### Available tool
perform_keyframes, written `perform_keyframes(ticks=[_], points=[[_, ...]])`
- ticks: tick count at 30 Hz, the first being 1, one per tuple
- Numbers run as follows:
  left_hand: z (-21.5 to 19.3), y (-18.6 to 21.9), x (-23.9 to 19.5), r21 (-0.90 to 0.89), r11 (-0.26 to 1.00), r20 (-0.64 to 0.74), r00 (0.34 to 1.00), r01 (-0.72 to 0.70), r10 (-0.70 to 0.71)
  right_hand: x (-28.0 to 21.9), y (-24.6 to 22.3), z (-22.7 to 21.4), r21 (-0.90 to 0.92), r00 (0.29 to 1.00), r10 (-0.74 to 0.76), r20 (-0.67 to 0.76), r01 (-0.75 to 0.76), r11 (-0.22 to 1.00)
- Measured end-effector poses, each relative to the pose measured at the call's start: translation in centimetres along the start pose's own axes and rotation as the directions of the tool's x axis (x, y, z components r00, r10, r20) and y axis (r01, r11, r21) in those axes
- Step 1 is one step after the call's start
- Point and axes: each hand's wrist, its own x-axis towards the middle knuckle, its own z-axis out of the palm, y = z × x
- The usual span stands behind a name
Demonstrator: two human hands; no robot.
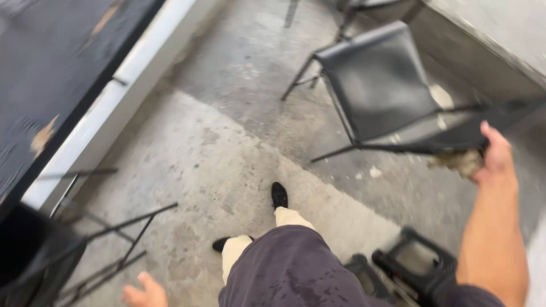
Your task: Wiping down black folding chairs using a cloth.
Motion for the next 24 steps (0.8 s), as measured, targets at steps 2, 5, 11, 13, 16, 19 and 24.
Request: perform_keyframes(ticks=[2, 5, 11, 13, 16, 19, 24], points=[[-5.1, 6.4, -4.2, -0.043, 0.976, 0.167, 0.965, 0.214, -0.204, 5.0, -1.4, 2.9, -0.094, 0.996, -0.005, 0.088, 0.014, 0.996], [-11.9, 17.4, -6.1, -0.013, 0.875, 0.487, 0.768, 0.483, -0.417, 9.1, -0.7, 3.3, -0.176, 0.979, 0.031, 0.201, 0.005, 0.984], [-9.2, 19.5, -9.0, -0.157, 0.894, 0.631, 0.739, 0.419, -0.235, -2.8, -1.9, 12.5, -0.17, 0.976, -0.007, 0.218, 0.045, 0.984], [-8.2, 20.7, -9.5, -0.198, 0.894, 0.634, 0.748, 0.402, -0.196, -6.5, -2.4, 16.5, -0.152, 0.972, 0.033, 0.234, 0.003, 0.988], [-7.4, 21.8, -9.8, -0.286, 0.897, 0.595, 0.796, 0.337, -0.11, -9.3, -2.4, 21.9, 0.026, 0.962, 0.028, 0.271, -0.037, 0.999], [-8.2, 21.8, -10.8, -0.312, 0.856, 0.627, 0.766, 0.412, -0.14, -13.3, -2.6, 26.1, -0.082, 0.989, 0.067, 0.131, -0.056, 0.995], [-8.4, 18.7, -11.2, -0.359, 0.854, 0.545, 0.827, 0.378, -0.137, -24.4, -1.4, 33.8, 0.055, 0.961, 0.107, 0.254, -0.125, 0.991]])
